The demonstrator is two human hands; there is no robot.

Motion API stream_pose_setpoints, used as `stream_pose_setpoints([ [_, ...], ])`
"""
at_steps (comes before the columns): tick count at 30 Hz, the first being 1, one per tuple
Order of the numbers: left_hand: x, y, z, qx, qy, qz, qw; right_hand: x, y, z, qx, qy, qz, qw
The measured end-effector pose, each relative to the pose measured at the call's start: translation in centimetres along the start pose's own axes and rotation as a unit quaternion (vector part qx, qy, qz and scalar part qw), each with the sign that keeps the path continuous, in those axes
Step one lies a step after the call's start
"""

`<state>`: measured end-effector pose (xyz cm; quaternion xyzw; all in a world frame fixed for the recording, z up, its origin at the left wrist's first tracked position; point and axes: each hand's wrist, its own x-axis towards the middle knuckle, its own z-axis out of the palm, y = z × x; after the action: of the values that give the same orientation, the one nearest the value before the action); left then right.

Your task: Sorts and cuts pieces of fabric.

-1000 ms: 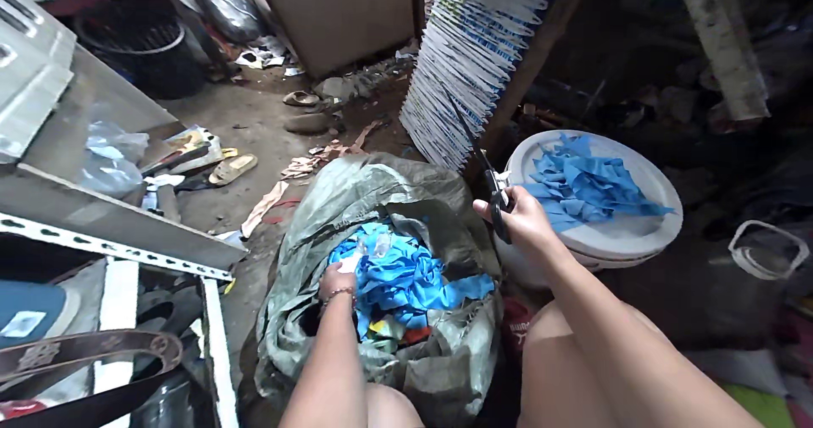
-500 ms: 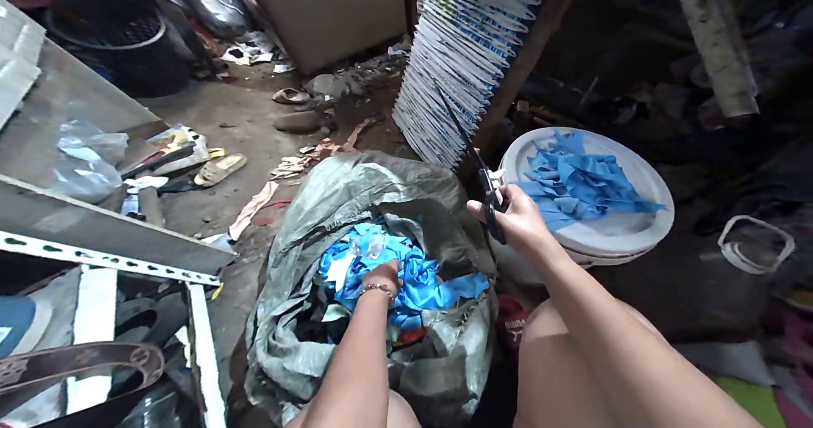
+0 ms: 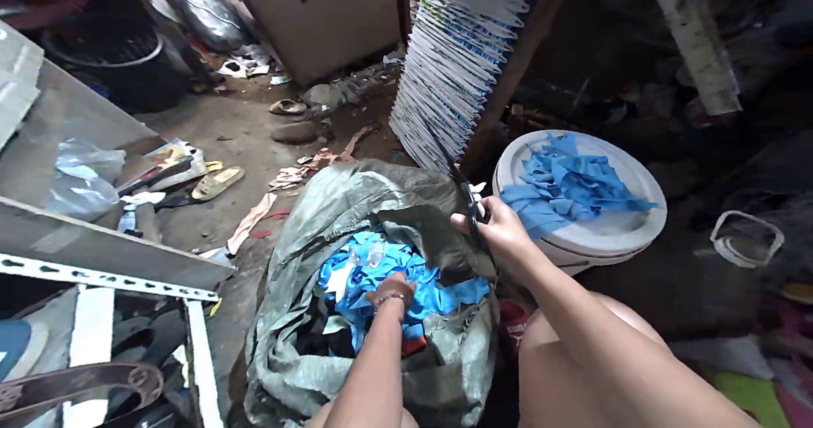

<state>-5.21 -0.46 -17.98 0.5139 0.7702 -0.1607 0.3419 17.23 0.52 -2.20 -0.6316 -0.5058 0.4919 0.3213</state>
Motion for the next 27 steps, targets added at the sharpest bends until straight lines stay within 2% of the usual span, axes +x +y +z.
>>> stream_pose_setpoints([
  [3,-0.3,-2.3,-3.6,-0.093,-0.032,0.043,0.994,0.2,0.5,0.6,0.002,-0.023,0.027,0.999],
  [6,-1.9,-6.1,-7.7,-0.234,-0.031,0.123,0.964,0.9,1.8,2.7,0.026,-0.041,0.091,0.995],
  [11,-6.2,-10.3,-11.9,-0.360,0.017,0.138,0.923,2.5,6.0,8.2,0.019,-0.070,0.214,0.974],
  [15,-9.0,-11.2,-12.7,-0.510,0.072,0.126,0.848,2.4,10.3,11.2,-0.079,-0.089,0.243,0.963],
  [18,-9.8,-11.0,-11.8,-0.599,0.099,0.113,0.787,1.8,13.4,13.4,-0.099,-0.110,0.265,0.953],
  [20,-9.7,-10.3,-10.9,-0.653,0.115,0.095,0.743,2.1,14.5,14.0,-0.153,-0.179,0.258,0.937],
  [23,-9.8,-9.6,-10.1,-0.705,0.124,0.070,0.695,1.8,13.0,13.9,-0.294,-0.294,0.217,0.883],
  [25,-10.0,-9.3,-9.9,-0.721,0.117,0.069,0.679,1.6,11.9,14.3,-0.246,-0.279,0.218,0.902],
  [27,-10.4,-9.1,-9.8,-0.731,0.103,0.089,0.669,1.2,11.4,16.3,-0.044,-0.236,0.258,0.936],
])
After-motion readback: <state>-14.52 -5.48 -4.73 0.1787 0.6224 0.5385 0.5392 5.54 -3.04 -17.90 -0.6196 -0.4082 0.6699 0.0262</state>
